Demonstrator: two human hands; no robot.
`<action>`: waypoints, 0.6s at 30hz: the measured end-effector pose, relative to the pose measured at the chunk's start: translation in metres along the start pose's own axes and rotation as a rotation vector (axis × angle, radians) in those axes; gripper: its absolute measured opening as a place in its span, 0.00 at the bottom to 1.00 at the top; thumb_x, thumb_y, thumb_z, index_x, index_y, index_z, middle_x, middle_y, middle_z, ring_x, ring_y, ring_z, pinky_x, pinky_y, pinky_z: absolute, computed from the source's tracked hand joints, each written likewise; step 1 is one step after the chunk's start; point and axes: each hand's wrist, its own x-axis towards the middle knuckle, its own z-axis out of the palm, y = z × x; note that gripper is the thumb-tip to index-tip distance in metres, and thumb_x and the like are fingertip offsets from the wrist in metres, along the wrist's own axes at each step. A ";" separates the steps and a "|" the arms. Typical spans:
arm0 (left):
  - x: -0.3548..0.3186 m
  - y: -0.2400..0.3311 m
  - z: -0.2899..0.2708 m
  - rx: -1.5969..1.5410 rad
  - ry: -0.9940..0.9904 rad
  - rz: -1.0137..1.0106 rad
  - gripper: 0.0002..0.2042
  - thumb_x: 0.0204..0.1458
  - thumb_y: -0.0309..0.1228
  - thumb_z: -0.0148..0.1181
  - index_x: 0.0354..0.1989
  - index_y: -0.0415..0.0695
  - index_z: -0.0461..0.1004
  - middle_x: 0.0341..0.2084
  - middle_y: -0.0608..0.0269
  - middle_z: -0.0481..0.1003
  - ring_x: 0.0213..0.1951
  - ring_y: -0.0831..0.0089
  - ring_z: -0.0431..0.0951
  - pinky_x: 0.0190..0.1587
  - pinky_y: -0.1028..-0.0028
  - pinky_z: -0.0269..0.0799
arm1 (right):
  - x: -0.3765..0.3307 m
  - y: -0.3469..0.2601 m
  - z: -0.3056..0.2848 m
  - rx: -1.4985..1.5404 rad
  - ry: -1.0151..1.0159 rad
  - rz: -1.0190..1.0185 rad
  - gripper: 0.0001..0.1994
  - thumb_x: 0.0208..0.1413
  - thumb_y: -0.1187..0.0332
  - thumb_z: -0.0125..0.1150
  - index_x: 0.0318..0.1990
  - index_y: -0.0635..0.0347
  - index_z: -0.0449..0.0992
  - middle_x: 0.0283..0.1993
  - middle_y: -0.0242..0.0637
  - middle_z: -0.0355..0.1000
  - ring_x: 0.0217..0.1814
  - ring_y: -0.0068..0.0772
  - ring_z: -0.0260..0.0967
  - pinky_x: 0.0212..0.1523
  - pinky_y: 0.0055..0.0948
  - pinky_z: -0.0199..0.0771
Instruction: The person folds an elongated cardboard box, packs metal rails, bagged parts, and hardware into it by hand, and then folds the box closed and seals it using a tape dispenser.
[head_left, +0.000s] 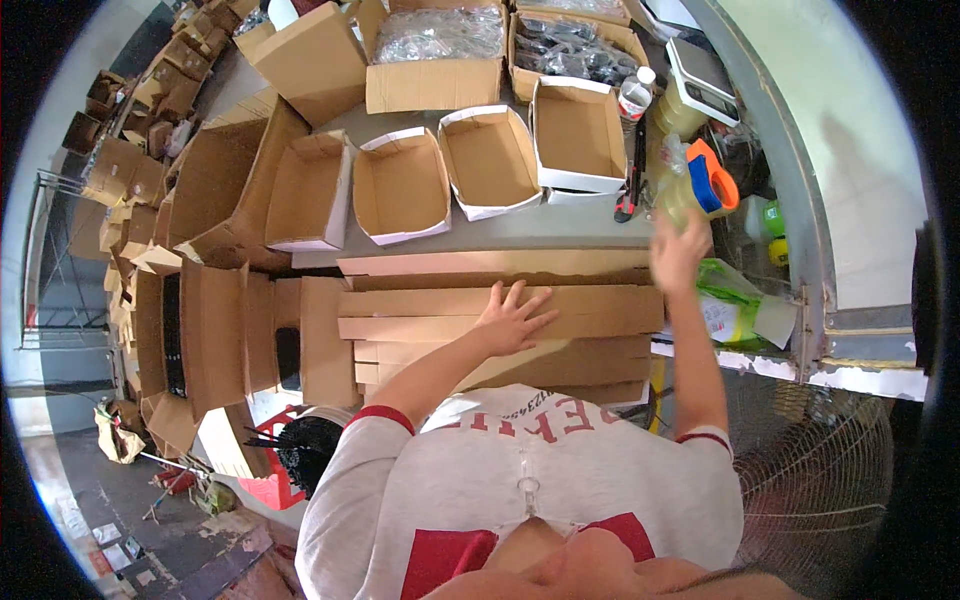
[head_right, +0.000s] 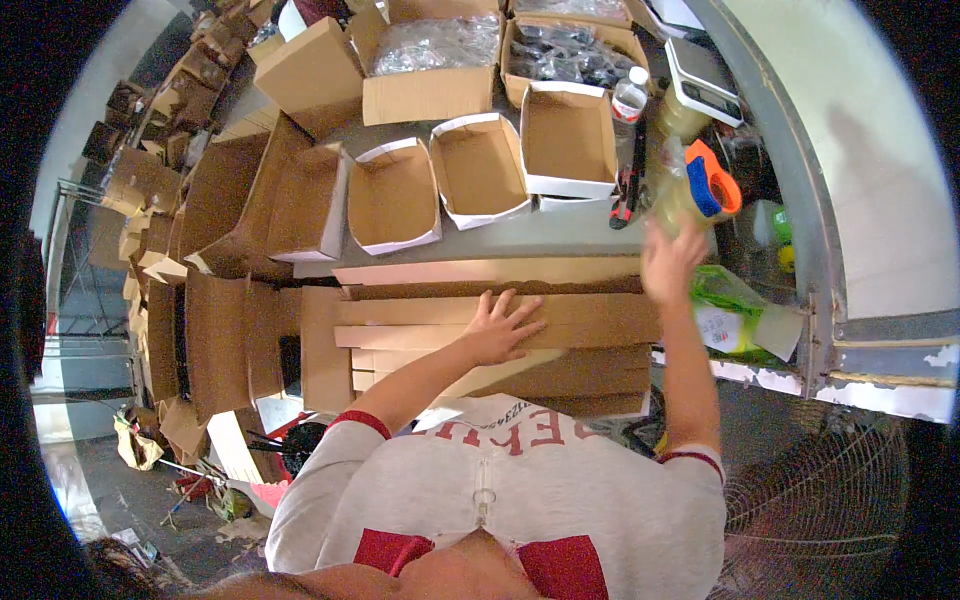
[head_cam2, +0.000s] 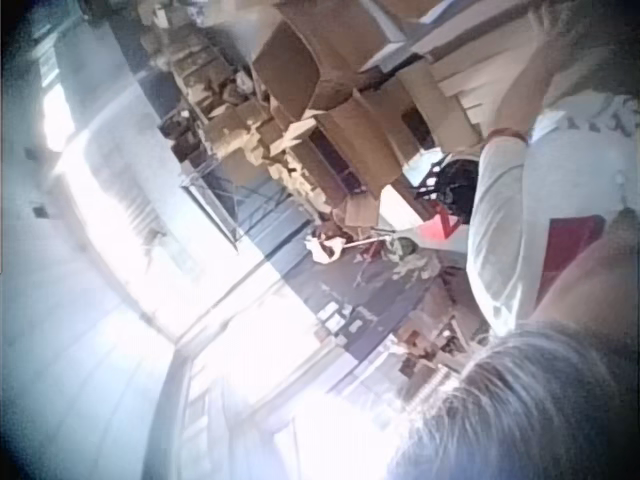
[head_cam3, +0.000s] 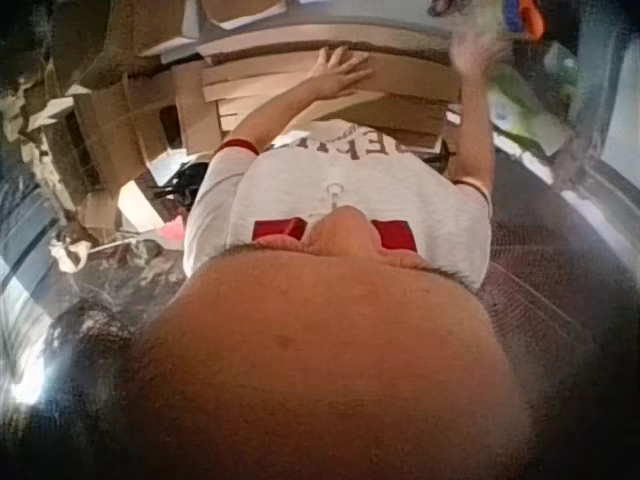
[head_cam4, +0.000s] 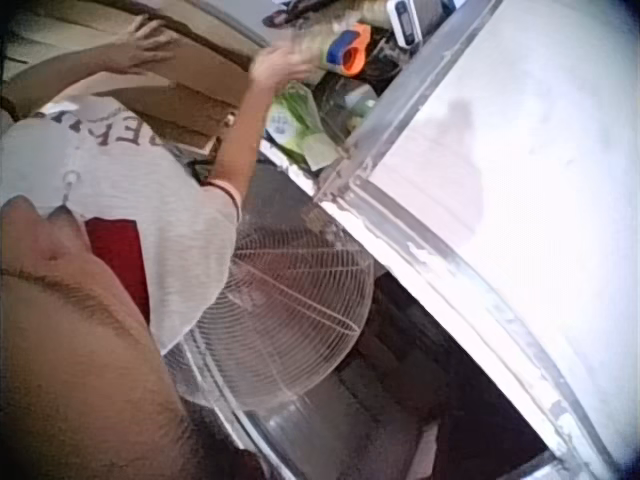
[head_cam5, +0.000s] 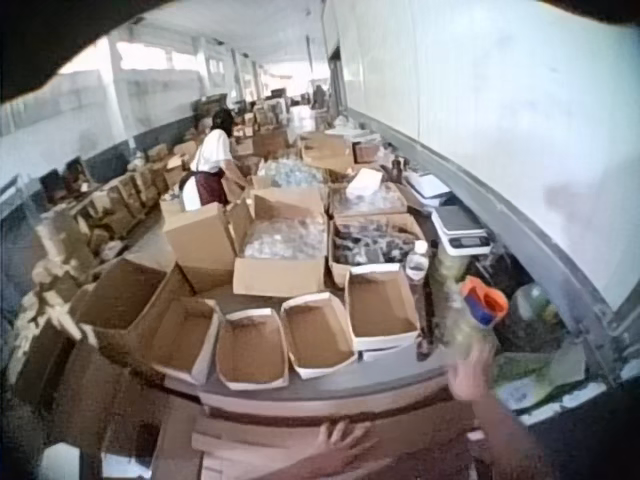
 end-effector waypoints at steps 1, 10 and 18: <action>0.006 0.003 0.002 0.038 0.019 0.039 0.32 0.53 0.58 0.45 0.67 0.67 0.48 0.69 0.65 0.39 0.64 0.43 0.46 0.56 0.34 0.45 | 0.026 0.011 -0.013 -0.075 0.157 0.070 0.14 0.48 0.65 0.58 0.45 0.46 0.76 0.61 0.50 0.53 0.62 0.58 0.50 0.60 0.58 0.48; 0.018 0.008 0.008 -0.066 0.151 0.102 0.30 0.54 0.56 0.44 0.65 0.63 0.53 0.67 0.68 0.47 0.62 0.47 0.52 0.54 0.37 0.52 | 0.088 0.042 -0.050 -0.004 -0.107 0.248 0.21 0.45 0.69 0.64 0.45 0.60 0.62 0.40 0.52 0.65 0.45 0.58 0.65 0.43 0.49 0.66; 0.016 0.006 0.012 -0.077 0.256 0.131 0.31 0.51 0.55 0.49 0.64 0.64 0.56 0.66 0.68 0.50 0.60 0.45 0.56 0.53 0.38 0.54 | 0.017 -0.065 -0.050 0.594 -0.955 0.106 0.16 0.44 0.61 0.57 0.38 0.62 0.78 0.41 0.50 0.75 0.44 0.48 0.72 0.48 0.35 0.69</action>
